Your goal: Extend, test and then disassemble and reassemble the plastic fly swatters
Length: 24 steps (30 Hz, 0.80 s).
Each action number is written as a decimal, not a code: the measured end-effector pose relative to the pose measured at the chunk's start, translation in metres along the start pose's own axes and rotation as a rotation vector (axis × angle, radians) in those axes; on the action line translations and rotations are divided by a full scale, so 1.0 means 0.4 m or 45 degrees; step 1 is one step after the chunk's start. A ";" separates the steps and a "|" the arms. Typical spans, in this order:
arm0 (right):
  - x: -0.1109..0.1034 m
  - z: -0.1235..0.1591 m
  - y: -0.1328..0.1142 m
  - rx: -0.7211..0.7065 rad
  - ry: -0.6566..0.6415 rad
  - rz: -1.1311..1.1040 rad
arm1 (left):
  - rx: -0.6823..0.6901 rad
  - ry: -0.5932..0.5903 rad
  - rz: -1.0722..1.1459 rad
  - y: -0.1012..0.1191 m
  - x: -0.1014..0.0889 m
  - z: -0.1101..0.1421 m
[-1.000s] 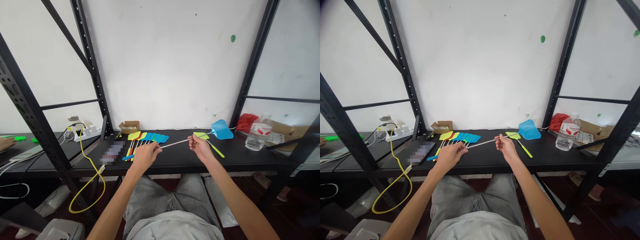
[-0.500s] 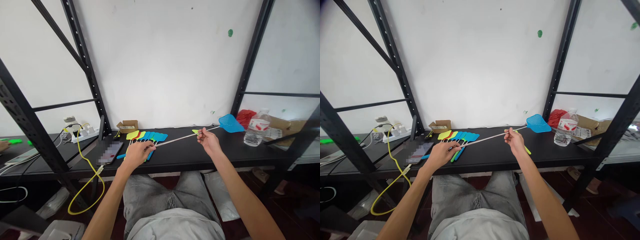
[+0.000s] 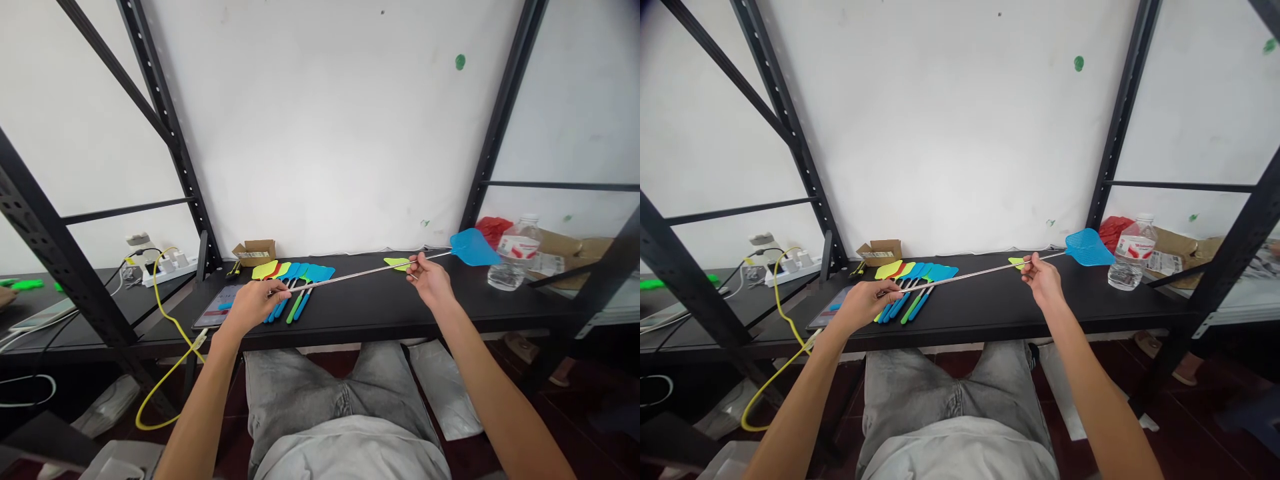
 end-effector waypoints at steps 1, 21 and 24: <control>0.002 0.001 0.004 0.008 -0.001 -0.001 | -0.002 0.009 0.001 -0.005 -0.001 0.001; 0.124 0.052 0.107 0.215 -0.157 -0.070 | 0.162 -0.108 0.987 0.172 0.087 -0.018; 0.151 0.063 0.129 0.231 -0.245 -0.059 | 0.053 -0.129 1.212 0.145 0.170 -0.024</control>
Point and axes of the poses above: each hand's wrist, its own z-axis away from the middle knuckle, its own x-axis out of the palm, y = z × x, the point moved 7 cm from there along -z, towards the middle knuckle, and after that the axes turned 9 degrees about x, right-handed, at the moved point
